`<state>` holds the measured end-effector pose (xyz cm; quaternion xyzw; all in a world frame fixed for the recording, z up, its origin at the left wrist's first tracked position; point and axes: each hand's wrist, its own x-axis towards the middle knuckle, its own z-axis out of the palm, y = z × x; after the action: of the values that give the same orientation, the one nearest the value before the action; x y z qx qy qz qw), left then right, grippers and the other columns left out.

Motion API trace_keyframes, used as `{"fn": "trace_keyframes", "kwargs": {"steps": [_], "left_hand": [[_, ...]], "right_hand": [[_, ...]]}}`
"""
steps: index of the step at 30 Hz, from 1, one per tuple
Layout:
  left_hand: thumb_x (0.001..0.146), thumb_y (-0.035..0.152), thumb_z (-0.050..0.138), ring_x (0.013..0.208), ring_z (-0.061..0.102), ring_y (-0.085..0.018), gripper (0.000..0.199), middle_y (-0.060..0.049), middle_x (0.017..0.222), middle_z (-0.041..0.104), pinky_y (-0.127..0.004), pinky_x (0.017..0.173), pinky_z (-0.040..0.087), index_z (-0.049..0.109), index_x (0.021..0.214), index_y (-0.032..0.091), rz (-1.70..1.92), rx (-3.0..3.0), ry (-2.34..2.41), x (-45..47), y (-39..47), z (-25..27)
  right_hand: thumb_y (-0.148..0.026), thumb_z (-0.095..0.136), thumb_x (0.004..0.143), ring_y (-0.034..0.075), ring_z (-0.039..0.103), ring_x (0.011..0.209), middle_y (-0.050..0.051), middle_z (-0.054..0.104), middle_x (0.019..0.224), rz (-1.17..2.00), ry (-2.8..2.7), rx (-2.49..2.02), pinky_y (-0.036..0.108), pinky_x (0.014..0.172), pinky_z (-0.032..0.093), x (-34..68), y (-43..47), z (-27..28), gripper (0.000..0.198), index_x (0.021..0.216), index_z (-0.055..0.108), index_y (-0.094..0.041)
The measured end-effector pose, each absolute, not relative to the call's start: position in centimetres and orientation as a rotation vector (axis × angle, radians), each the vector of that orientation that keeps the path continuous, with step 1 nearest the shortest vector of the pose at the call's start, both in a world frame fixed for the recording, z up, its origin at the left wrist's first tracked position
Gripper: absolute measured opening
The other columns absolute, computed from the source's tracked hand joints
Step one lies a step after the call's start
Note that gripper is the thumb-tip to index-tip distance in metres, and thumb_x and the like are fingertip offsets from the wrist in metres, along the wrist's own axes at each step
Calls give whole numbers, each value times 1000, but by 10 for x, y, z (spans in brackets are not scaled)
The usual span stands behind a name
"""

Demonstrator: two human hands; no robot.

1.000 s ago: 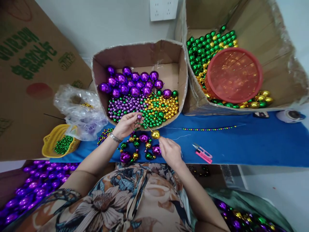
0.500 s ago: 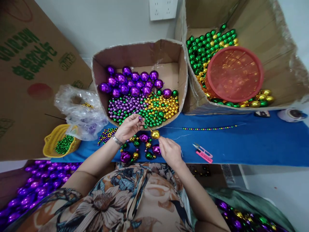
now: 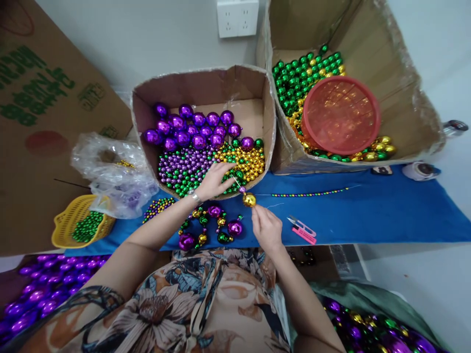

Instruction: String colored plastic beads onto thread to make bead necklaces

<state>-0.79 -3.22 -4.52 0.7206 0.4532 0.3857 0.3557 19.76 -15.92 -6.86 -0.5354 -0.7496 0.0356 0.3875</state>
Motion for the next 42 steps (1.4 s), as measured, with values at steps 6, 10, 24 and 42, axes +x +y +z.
{"fn": "trace_keyframes", "kwargs": {"steps": [6,10,24,42], "left_hand": [[66,20,80,113,51,-32,34,-10,99,67,-45,103,36,71,98,21,958,1810,1146,11,-21,-52],[76,32,75,91,64,-21,34,-6,96,67,-38,86,50,67,107,20,991,1085,878,-2,-32,-38],[69,21,79,82,63,-12,44,-5,110,65,-26,72,57,67,112,20,990,833,709,-33,-66,-29],[71,30,81,70,59,-9,38,-6,104,68,-23,64,55,69,106,19,999,1026,810,-40,-66,-25]], "right_hand": [[-23,43,98,16,66,71,7,72,81,73,-1925,-1435,26,68,50,205,-160,-69,24,98,66,-17],[-24,43,98,15,66,69,6,72,81,100,-1912,-1440,25,67,49,207,-161,-71,24,97,66,-17],[-23,43,98,14,64,69,5,70,78,34,-2033,-1417,25,69,47,198,-158,-74,25,101,67,-18],[-23,46,97,14,57,66,2,62,68,-180,-2141,-1465,26,64,39,211,-159,-70,23,102,68,-19]]}}
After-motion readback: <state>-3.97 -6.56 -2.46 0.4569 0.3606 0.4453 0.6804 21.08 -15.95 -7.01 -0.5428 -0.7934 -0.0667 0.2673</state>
